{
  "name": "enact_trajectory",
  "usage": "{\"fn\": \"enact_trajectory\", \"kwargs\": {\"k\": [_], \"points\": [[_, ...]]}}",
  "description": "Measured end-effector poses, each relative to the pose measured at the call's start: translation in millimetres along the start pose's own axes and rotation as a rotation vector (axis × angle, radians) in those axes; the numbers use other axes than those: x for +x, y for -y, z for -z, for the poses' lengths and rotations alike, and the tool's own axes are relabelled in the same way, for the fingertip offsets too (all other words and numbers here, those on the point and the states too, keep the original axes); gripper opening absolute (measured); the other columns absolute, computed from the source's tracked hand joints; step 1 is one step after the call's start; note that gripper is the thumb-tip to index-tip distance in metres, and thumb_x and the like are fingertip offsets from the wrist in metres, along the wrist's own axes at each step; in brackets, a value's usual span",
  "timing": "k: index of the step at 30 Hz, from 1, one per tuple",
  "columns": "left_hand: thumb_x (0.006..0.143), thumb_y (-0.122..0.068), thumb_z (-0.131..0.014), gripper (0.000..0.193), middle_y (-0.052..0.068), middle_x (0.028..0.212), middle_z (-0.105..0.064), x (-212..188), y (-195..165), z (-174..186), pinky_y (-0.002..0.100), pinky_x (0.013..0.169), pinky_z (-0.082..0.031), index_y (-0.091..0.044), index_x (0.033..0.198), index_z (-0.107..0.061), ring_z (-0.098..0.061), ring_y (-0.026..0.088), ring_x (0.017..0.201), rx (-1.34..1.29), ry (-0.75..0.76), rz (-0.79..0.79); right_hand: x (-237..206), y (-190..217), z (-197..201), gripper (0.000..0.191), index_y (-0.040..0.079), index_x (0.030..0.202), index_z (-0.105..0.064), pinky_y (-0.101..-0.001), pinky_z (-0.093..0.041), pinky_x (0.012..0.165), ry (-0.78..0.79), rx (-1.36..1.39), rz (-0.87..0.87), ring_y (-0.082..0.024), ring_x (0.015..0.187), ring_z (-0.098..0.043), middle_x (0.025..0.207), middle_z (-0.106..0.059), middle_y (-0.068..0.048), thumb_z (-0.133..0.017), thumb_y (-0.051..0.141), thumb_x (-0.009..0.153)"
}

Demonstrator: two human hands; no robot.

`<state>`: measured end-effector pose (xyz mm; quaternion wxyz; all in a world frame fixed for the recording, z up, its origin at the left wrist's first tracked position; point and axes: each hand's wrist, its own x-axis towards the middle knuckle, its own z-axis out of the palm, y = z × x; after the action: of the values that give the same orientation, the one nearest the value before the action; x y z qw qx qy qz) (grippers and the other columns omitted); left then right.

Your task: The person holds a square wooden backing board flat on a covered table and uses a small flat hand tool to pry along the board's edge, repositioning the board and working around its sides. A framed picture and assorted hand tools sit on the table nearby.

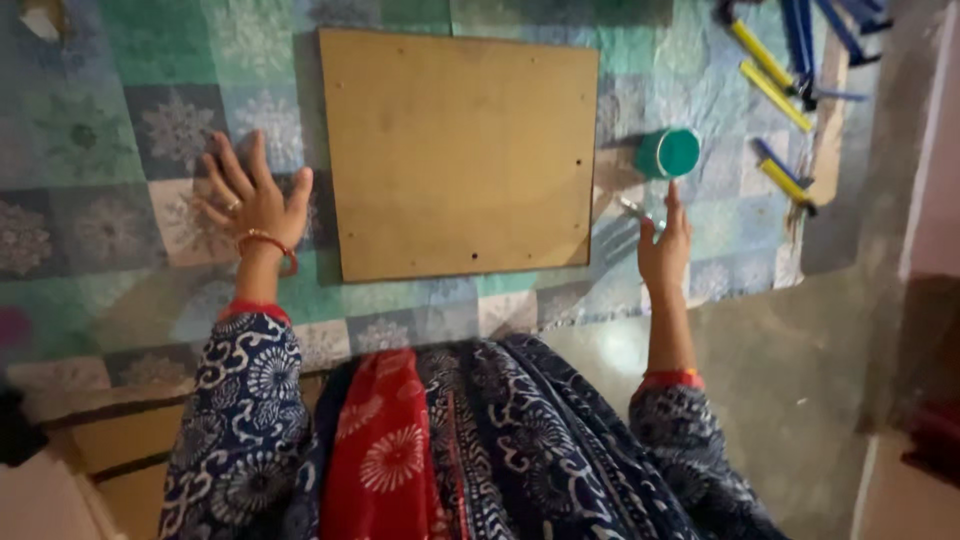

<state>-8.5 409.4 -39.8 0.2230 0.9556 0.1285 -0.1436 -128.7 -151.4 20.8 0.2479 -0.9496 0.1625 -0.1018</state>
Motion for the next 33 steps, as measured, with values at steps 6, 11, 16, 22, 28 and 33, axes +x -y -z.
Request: {"fn": "enact_trajectory", "kwargs": {"k": [6,11,16,22,28,33], "points": [[0.104,-0.07,-0.044,0.079,0.013,0.176,-0.011,-7,5,-5,0.074,0.122,-0.003,-0.024,0.167,-0.028,-0.006,0.041,0.161,-0.111,-0.109,-0.093,2,5,-7,0.062,0.008,0.149,-0.048,-0.0508,-0.042,0.103,0.075,-0.086,0.119,-0.043,0.119,-0.056,0.128,-0.064,-0.018,-0.069,0.0,0.091],[0.109,-0.036,-0.066,0.054,0.019,0.152,-0.052,-63,-42,-27,0.056,0.125,-0.032,-0.007,0.151,-0.048,-0.047,0.042,0.145,-0.466,-0.526,-0.43,-4,10,-6,0.024,0.01,0.115,-0.064,-0.0497,-0.046,0.097,0.091,-0.198,0.096,-0.041,0.111,-0.057,0.113,-0.066,-0.016,-0.069,0.001,0.093],[0.103,-0.024,-0.064,0.033,0.012,0.138,-0.064,-135,-126,-63,0.051,0.118,-0.041,-0.011,0.133,-0.064,-0.057,0.034,0.134,-0.523,-0.173,-0.704,-22,32,1,0.016,0.003,0.119,-0.061,-0.0497,-0.049,0.081,0.104,-0.062,0.139,-0.042,0.096,-0.062,0.109,-0.064,-0.019,-0.06,0.005,0.104],[0.094,-0.033,-0.067,0.056,0.01,0.152,-0.05,-157,-160,-102,0.055,0.123,-0.027,-0.017,0.146,-0.056,-0.038,0.031,0.147,-0.015,-0.002,-1.024,-70,98,19,0.017,0.009,0.121,-0.068,-0.042,-0.051,0.068,0.317,0.032,0.064,-0.033,0.071,-0.063,0.096,-0.065,-0.017,-0.059,0.01,0.107],[0.093,-0.047,-0.065,0.07,0.008,0.158,-0.043,-158,-158,-122,0.063,0.123,-0.018,-0.026,0.156,-0.043,-0.031,0.032,0.151,0.114,-0.035,-1.037,-88,134,27,0.024,0.009,0.12,-0.067,-0.0375,-0.056,0.065,0.329,0.145,0.075,-0.028,0.074,-0.068,0.098,-0.067,-0.014,-0.064,0.008,0.096],[0.093,-0.051,-0.065,0.072,0.006,0.154,-0.044,-148,-161,-136,0.073,0.118,-0.016,-0.032,0.158,-0.042,-0.032,0.031,0.148,0.214,-0.037,-1.051,-98,139,28,0.023,0.014,0.119,-0.071,-0.0409,-0.055,0.066,0.283,0.046,0.025,-0.029,0.074,-0.07,0.094,-0.07,-0.012,-0.067,0.013,0.096]]}}
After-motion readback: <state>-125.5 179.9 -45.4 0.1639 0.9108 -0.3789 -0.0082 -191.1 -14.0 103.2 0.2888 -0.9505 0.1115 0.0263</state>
